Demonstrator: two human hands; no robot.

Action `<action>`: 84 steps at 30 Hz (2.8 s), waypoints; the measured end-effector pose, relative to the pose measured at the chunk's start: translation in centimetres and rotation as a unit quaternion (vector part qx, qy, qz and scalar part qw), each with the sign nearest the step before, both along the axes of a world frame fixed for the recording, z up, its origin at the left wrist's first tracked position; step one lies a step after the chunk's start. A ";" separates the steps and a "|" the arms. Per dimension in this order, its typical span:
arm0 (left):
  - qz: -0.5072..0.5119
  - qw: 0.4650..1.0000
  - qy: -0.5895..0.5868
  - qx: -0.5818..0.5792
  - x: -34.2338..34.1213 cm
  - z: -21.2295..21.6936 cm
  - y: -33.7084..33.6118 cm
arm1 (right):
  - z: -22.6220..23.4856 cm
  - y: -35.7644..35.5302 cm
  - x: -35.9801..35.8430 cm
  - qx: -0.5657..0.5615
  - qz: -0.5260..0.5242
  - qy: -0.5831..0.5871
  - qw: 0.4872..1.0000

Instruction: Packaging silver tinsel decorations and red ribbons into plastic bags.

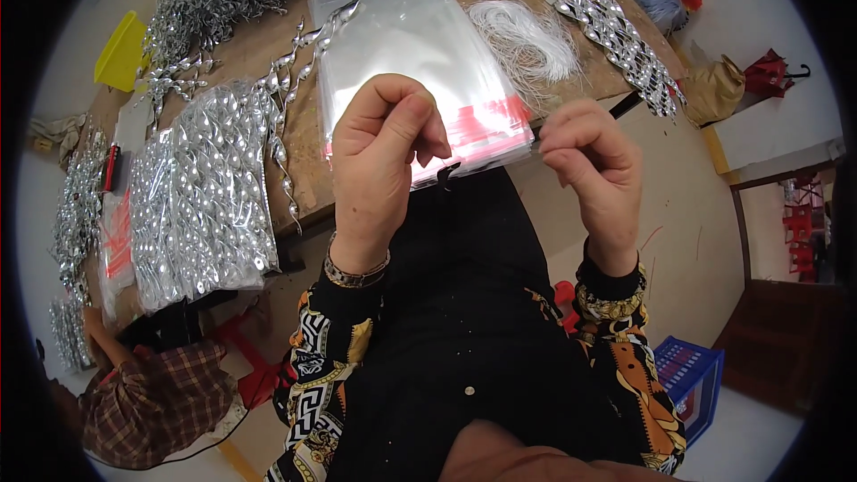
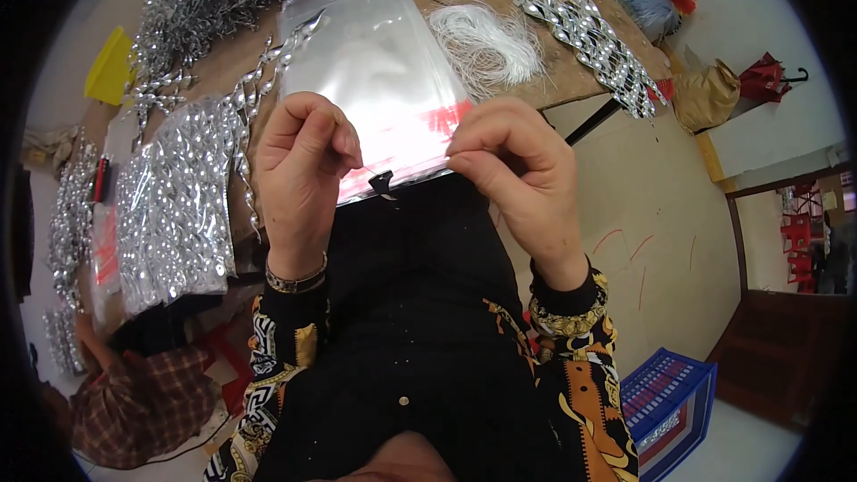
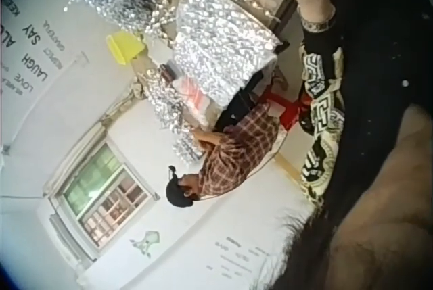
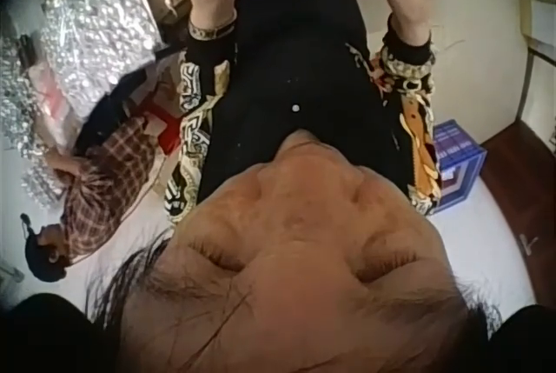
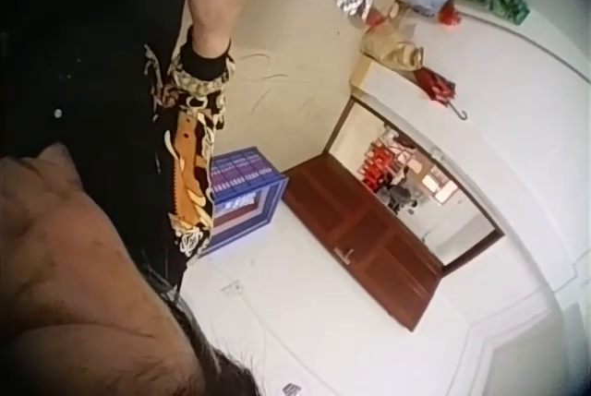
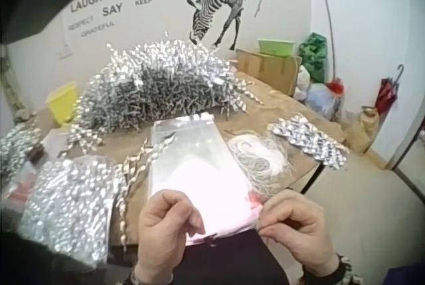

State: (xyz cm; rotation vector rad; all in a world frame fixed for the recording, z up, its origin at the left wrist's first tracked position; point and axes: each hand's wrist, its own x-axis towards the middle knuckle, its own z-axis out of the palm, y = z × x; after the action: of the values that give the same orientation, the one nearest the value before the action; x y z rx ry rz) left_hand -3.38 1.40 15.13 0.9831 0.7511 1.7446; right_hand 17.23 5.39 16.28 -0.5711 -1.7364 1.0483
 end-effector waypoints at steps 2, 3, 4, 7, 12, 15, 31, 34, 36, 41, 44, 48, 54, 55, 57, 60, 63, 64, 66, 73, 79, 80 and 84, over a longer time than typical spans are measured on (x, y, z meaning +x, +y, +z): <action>-0.034 0.999 -0.010 -0.009 0.0 -0.2 0.0 | 0.2 -0.1 -0.8 -0.028 0.014 0.003 1.000; -0.044 0.999 -0.014 -0.020 0.0 -0.4 0.0 | 0.2 -0.2 -1.2 -0.057 0.026 0.004 0.998; -0.043 0.999 -0.013 -0.019 0.1 -0.5 -0.1 | 0.2 -0.4 -1.7 -0.055 0.027 0.004 0.998; -0.057 0.997 -0.027 -0.049 0.4 -0.6 0.1 | 0.2 -0.9 -2.8 -0.126 0.009 0.020 0.992; -0.075 0.995 -0.028 -0.052 0.4 -0.4 0.0 | 0.0 -0.8 -3.7 -0.168 0.030 0.032 0.985; -0.083 0.994 -0.013 -0.064 0.5 0.0 -0.2 | 0.0 -0.7 -3.9 -0.170 0.038 0.017 0.985; -0.096 0.992 0.045 -0.065 0.7 0.0 -0.7 | 0.0 -0.3 -4.1 -0.088 -0.004 -0.025 0.996; -0.071 0.991 0.107 -0.043 0.8 0.1 -0.9 | 0.2 -0.2 -3.8 -0.105 -0.001 -0.008 0.994; -0.046 0.981 0.181 -0.045 1.0 0.3 -1.2 | 0.4 -0.2 -3.7 -0.117 -0.013 0.002 0.993; -0.026 0.980 0.188 -0.052 1.1 0.4 -1.2 | 0.5 -0.4 -3.8 -0.133 -0.001 0.018 0.991; -0.015 0.986 0.158 -0.059 0.8 0.3 -1.1 | 0.6 -0.6 -3.9 -0.148 0.010 0.023 0.989; -0.004 0.989 0.124 -0.076 0.7 0.1 -0.9 | 0.1 -1.0 -4.1 -0.158 0.037 0.021 0.987; -0.009 0.992 0.105 -0.070 1.0 0.2 -1.1 | -0.1 -1.1 -4.3 -0.169 0.064 0.017 0.983; -0.009 0.992 0.105 -0.070 1.0 0.2 -1.1 | -0.1 -1.1 -4.4 -0.169 0.064 0.017 0.983; -0.017 0.992 0.098 -0.082 1.0 0.3 -1.2 | -0.2 -1.1 -4.4 -0.177 0.068 0.025 0.982; -0.020 0.991 0.098 -0.084 0.8 0.0 -1.1 | -0.3 -1.2 -4.5 -0.176 0.070 0.018 0.982; -0.026 0.991 0.102 -0.087 0.7 0.0 -1.0 | -0.3 -1.3 -4.6 -0.187 0.072 0.023 0.979; -0.026 0.991 0.102 -0.087 0.7 0.0 -1.0 | -0.3 -1.3 -4.6 -0.187 0.072 0.023 0.979; -0.025 0.991 0.101 -0.082 0.7 -0.2 -1.0 | -0.3 -1.3 -4.6 -0.187 0.077 0.021 0.979; -0.034 0.992 0.088 -0.083 0.8 -0.4 -0.9 | -0.1 -1.2 -4.3 -0.193 0.091 0.006 0.977; -0.047 0.991 0.088 -0.087 0.6 -0.6 -0.9 | -0.3 -1.1 -4.4 -0.196 0.089 0.000 0.977; -0.049 0.991 0.083 -0.089 0.7 -0.5 -0.9 | -0.3 -1.1 -4.4 -0.198 0.086 -0.002 0.976; -0.045 0.991 0.086 -0.091 0.7 -0.5 -1.0 | -0.3 -1.2 -4.5 -0.202 0.078 -0.011 0.976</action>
State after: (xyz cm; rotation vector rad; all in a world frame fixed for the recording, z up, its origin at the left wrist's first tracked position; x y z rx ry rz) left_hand -2.65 0.40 14.65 1.0347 0.9446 1.4971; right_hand 12.75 4.21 15.97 -0.7066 -1.6134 1.5291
